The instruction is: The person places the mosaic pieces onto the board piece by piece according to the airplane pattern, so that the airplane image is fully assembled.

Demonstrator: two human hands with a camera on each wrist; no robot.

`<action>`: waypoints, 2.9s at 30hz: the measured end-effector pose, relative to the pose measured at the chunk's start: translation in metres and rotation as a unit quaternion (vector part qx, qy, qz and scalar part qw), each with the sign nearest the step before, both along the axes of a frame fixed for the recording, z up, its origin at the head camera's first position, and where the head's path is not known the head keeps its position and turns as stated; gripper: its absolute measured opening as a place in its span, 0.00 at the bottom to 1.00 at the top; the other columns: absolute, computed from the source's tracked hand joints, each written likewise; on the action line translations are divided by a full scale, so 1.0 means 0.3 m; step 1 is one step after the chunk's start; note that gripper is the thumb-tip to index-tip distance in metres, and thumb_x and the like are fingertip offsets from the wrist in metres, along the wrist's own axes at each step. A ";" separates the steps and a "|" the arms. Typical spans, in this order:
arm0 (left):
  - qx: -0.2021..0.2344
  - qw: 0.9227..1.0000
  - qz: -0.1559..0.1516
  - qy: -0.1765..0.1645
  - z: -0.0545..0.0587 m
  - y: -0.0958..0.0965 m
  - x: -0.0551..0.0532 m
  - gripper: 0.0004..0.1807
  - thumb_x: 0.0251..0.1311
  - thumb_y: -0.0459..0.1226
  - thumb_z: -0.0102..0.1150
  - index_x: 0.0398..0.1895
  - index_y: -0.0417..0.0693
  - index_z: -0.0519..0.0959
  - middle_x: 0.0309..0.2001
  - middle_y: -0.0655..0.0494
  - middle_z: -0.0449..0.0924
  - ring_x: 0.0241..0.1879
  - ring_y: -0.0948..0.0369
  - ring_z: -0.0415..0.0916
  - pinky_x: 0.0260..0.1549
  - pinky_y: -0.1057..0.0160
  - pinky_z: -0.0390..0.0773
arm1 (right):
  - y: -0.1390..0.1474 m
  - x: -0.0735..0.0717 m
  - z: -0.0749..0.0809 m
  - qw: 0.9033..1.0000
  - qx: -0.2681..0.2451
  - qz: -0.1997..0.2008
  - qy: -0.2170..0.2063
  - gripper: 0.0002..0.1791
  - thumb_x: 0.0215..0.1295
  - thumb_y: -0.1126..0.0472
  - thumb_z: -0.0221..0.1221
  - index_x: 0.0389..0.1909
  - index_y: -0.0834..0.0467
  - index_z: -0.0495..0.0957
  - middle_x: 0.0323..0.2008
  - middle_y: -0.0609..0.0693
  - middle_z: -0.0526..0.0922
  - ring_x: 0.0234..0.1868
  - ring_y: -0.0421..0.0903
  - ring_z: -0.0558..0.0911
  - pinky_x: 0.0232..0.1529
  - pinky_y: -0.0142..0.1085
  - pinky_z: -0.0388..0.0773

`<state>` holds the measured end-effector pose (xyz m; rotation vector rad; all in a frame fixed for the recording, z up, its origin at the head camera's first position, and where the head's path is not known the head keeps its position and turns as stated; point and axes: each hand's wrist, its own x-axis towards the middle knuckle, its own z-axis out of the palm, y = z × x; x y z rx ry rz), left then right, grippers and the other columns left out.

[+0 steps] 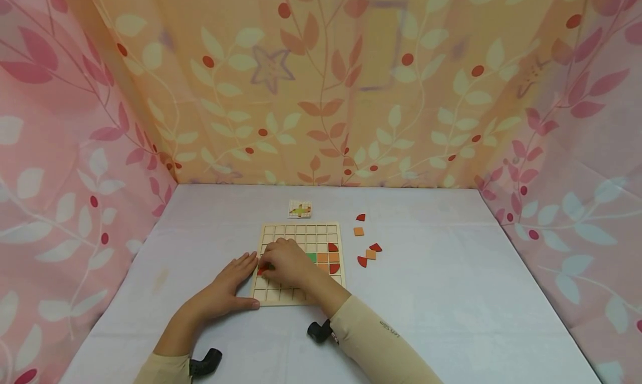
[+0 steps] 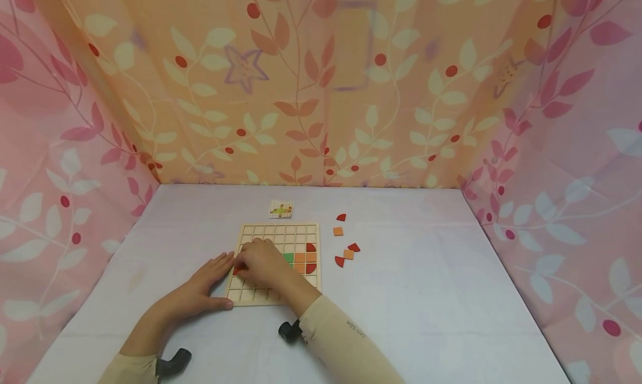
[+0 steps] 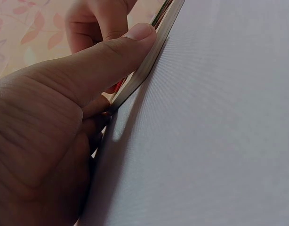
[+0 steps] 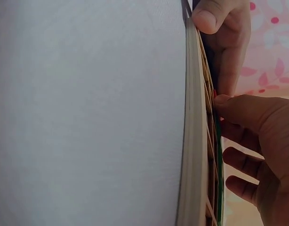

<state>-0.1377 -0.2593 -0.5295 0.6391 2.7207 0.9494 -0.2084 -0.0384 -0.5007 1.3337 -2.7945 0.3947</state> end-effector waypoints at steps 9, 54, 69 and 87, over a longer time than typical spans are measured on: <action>-0.002 1.000 -0.002 0.005 -0.002 -0.003 0.002 0.63 0.50 0.63 0.73 0.82 0.45 0.53 0.83 0.53 0.46 0.83 0.48 0.39 0.79 0.62 0.29 | 0.003 0.007 0.013 1.000 0.008 0.004 0.012 0.09 0.65 0.49 0.68 0.44 0.40 0.89 0.42 0.34 0.84 0.45 0.39 0.77 0.46 0.36 0.72; -0.014 1.000 0.012 -0.011 0.000 0.005 -0.001 0.64 0.48 0.63 0.74 0.82 0.45 0.53 0.83 0.54 0.46 0.83 0.50 0.38 0.80 0.52 0.35 | 0.478 -0.127 0.295 0.992 -0.045 -0.088 0.082 0.10 0.63 0.56 0.71 0.45 0.48 0.89 0.44 0.43 0.87 0.52 0.48 0.80 0.58 0.48 0.75; -0.009 1.000 0.005 -0.001 -0.005 0.002 0.003 0.64 0.48 0.62 0.74 0.81 0.43 0.54 0.83 0.53 0.46 0.83 0.49 0.39 0.76 0.70 0.27 | 0.682 -0.277 0.221 0.985 -0.048 -0.167 0.019 0.13 0.62 0.59 0.70 0.48 0.55 0.89 0.48 0.51 0.87 0.57 0.55 0.79 0.64 0.56 0.71; -0.012 1.000 0.011 -0.010 -0.003 0.001 0.003 0.64 0.48 0.63 0.74 0.82 0.45 0.53 0.83 0.55 0.45 0.83 0.50 0.38 0.79 0.44 0.37 | 0.723 -0.374 0.058 0.967 -0.048 -0.232 -0.091 0.17 0.63 0.65 0.64 0.54 0.57 0.86 0.57 0.58 0.82 0.61 0.61 0.75 0.67 0.58 0.70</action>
